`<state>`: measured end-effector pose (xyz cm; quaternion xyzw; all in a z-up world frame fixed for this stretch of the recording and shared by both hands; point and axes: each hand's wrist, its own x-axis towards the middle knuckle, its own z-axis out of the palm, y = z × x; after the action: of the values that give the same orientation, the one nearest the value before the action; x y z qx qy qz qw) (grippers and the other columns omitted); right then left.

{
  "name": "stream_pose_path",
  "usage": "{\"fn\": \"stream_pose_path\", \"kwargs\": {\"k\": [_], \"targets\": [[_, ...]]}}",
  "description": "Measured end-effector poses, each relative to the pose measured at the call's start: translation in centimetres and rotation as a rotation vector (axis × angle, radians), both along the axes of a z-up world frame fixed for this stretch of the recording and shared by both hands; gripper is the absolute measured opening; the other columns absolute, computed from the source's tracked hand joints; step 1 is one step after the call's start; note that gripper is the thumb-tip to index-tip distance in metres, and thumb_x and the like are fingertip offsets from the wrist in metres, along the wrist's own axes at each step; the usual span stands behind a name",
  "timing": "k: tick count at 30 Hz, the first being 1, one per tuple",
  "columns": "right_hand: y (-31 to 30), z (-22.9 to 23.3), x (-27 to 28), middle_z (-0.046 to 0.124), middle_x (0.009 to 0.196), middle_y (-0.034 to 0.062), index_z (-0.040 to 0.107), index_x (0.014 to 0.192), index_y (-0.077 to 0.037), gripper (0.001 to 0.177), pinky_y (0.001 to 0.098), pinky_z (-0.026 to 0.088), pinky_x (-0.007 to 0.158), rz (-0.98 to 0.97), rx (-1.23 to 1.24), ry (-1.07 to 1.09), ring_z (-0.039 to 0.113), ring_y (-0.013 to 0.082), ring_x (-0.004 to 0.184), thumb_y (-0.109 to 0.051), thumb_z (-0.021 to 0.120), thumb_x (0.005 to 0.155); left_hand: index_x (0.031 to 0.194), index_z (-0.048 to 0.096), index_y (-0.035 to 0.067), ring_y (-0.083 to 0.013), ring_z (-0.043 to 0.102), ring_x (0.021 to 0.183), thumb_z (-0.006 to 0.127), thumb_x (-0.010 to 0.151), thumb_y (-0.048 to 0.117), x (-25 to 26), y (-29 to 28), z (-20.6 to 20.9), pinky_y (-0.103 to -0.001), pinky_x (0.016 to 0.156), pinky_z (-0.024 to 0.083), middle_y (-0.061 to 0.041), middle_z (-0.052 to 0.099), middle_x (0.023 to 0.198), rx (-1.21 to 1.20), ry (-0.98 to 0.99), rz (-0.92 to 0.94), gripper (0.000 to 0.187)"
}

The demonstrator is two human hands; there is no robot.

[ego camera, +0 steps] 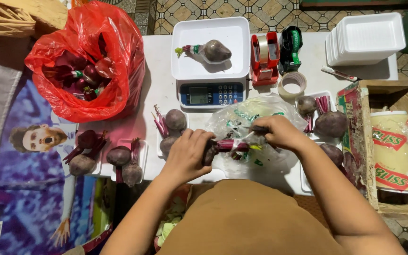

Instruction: Trimming, bagging, and weighing beetroots for distribution

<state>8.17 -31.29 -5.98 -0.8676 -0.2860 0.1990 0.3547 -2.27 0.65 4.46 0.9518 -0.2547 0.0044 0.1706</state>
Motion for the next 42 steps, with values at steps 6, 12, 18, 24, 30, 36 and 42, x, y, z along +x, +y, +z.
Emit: {"fn": "stream_pose_path", "kwargs": {"k": [6, 12, 18, 24, 30, 36, 42], "targets": [[-7.0, -1.4, 1.3, 0.079, 0.11, 0.0062, 0.078, 0.111, -0.017, 0.054, 0.0413, 0.053, 0.101, -0.224, -0.146, -0.296, 0.072, 0.0315, 0.113, 0.01, 0.065, 0.066, 0.12, 0.058, 0.014, -0.0355, 0.057, 0.098, 0.084, 0.053, 0.03, -0.2, 3.8, 0.1, -0.045, 0.079, 0.054, -0.008, 0.056, 0.108, 0.043, 0.095, 0.098, 0.074], [-4.7, 6.6, 0.9, 0.073, 0.117, 0.0299, 0.069, 0.13, -0.003, 0.06, 0.0579, 0.048, 0.106, -0.221, -0.1, -0.034, 0.064, 0.0514, 0.118, 0.012, 0.063, 0.073, 0.137, 0.051, 0.019, -0.0414, 0.059, 0.125, 0.093, 0.059, 0.023, 0.0, 6.3, -2.7, -0.051, 0.105, 0.048, -0.018, 0.061, 0.13, -0.647, 0.534, 0.574, 0.089], [-0.3, -1.1, -0.5, 0.079, 0.109, 0.0181, 0.067, 0.133, -0.021, 0.046, 0.052, 0.056, 0.097, -0.222, -0.506, 0.112, 0.072, 0.0413, 0.111, -0.022, 0.069, 0.087, 0.139, 0.056, 0.016, -0.0358, 0.056, 0.122, 0.08, 0.073, 0.031, -0.5, 5.2, -8.6, -0.048, 0.106, 0.048, -0.017, 0.053, 0.136, -1.385, 0.959, 0.688, 0.072], [-2.2, -7.1, -2.8, 0.074, 0.11, 0.0083, 0.076, 0.116, -0.024, 0.04, 0.0483, 0.062, 0.087, -0.305, -0.696, -0.032, 0.075, 0.0346, 0.103, -0.028, 0.081, 0.077, 0.147, 0.051, 0.016, -0.0414, 0.053, 0.125, 0.079, 0.073, 0.032, -1.3, 4.9, -9.0, -0.056, 0.107, 0.045, -0.028, 0.043, 0.142, -1.493, 1.031, 0.776, 0.08], [-2.2, -4.4, -3.9, 0.064, 0.123, 0.008, 0.067, 0.132, -0.024, 0.053, 0.0517, 0.058, 0.099, -0.37, -0.473, 0.006, 0.069, 0.0375, 0.117, -0.017, 0.075, 0.08, 0.141, 0.049, 0.004, -0.0373, 0.057, 0.121, 0.089, 0.07, 0.034, 2.8, 4.3, -3.4, -0.05, 0.103, 0.049, -0.025, 0.055, 0.131, -1.072, 0.763, 0.717, 0.087], [-3.5, -1.2, -7.3, 0.072, 0.12, 0.0075, 0.068, 0.122, -0.012, 0.056, 0.0355, 0.048, 0.098, -0.537, 0.073, -0.146, 0.066, 0.0272, 0.115, 0.002, 0.057, 0.069, 0.13, 0.042, 0.017, -0.0225, 0.066, 0.093, 0.09, 0.06, 0.031, 14.8, 5.6, -2.0, -0.033, 0.083, 0.049, -0.01, 0.068, 0.105, -0.517, 0.316, 0.515, 0.086], [-6.1, -1.7, -10.9, 0.08, 0.107, 0.0019, 0.073, 0.118, -0.017, 0.031, 0.0284, 0.05, 0.089, -0.776, 0.133, -0.01, 0.071, 0.0137, 0.096, -0.012, 0.07, 0.088, 0.138, 0.04, 0.014, -0.042, 0.059, 0.114, 0.09, 0.056, 0.029, 25.4, 5.5, -5.1, -0.046, 0.088, 0.047, -0.019, 0.062, 0.126, -0.171, 0.326, 0.089, 0.098]]}}
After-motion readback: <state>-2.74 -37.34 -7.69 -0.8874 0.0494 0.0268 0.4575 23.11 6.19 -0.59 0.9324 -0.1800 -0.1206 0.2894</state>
